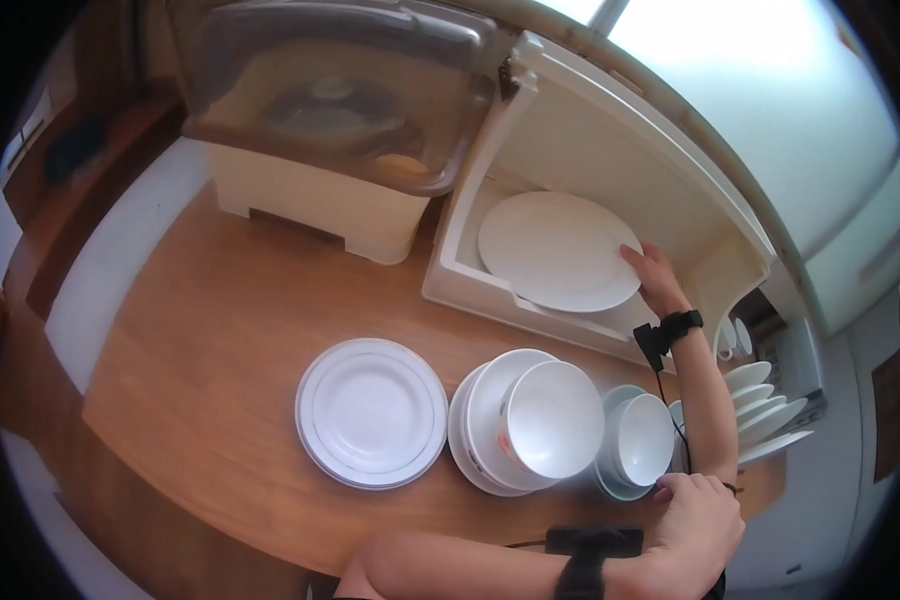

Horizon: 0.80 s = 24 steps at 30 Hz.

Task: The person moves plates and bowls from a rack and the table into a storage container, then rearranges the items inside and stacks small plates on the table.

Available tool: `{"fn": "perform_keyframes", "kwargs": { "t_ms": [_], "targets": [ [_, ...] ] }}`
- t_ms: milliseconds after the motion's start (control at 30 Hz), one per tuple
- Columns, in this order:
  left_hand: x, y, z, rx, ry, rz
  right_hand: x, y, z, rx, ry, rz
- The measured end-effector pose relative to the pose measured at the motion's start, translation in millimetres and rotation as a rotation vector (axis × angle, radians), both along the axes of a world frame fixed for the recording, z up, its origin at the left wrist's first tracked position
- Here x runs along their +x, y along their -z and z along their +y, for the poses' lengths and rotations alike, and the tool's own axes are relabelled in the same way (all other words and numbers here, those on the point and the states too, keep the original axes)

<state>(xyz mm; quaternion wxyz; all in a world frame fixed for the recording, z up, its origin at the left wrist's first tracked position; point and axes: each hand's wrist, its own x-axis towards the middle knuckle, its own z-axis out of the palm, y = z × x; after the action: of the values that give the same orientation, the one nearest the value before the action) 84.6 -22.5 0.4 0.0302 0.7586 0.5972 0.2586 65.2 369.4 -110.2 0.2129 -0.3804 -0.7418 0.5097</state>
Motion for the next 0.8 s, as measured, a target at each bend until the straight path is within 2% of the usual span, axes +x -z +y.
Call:
{"fn": "perform_keyframes", "kwargs": {
  "t_ms": [167, 233, 300, 367, 433, 533, 667, 733, 800],
  "targets": [
    [0.5, -2.1, -1.0, -0.066, 0.05, 0.014, -5.8, 1.1, -9.9, 0.067, -0.004, 0.085],
    [0.8, -4.8, -0.8, -0.093, 0.059, 0.028, -11.2, 1.4, -8.7, 0.199, 0.017, 0.166],
    [0.9, -6.2, -2.0, -0.114, 0.08, 0.046, -11.4, 13.4, 4.0, 0.268, 0.037, 0.142],
    [-2.1, -8.3, -2.5, -0.09, 0.089, 0.056, -18.8, 8.7, -5.4, 0.337, 0.059, 0.117],
    [-3.1, -11.0, -2.0, -0.106, 0.089, 0.058, -26.0, 9.1, -17.8, 0.263, -0.069, 0.036],
    [-2.3, -6.5, -2.1, -0.059, 0.049, 0.041, -26.7, 19.1, 0.4, 0.141, -0.093, -0.094],
    [-2.2, 3.4, 0.9, 0.059, -0.033, -0.038, -26.6, -3.2, -21.3, 0.034, -0.023, -0.165],
    [-2.9, 3.0, 4.5, 0.034, -0.012, -0.038, -19.4, -7.9, -14.1, -0.12, -0.174, -0.322],
    [-1.7, 3.0, 6.7, 0.01, 0.013, -0.043, -15.8, -9.2, -10.1, -0.184, -0.223, -0.385]
  ]
}}
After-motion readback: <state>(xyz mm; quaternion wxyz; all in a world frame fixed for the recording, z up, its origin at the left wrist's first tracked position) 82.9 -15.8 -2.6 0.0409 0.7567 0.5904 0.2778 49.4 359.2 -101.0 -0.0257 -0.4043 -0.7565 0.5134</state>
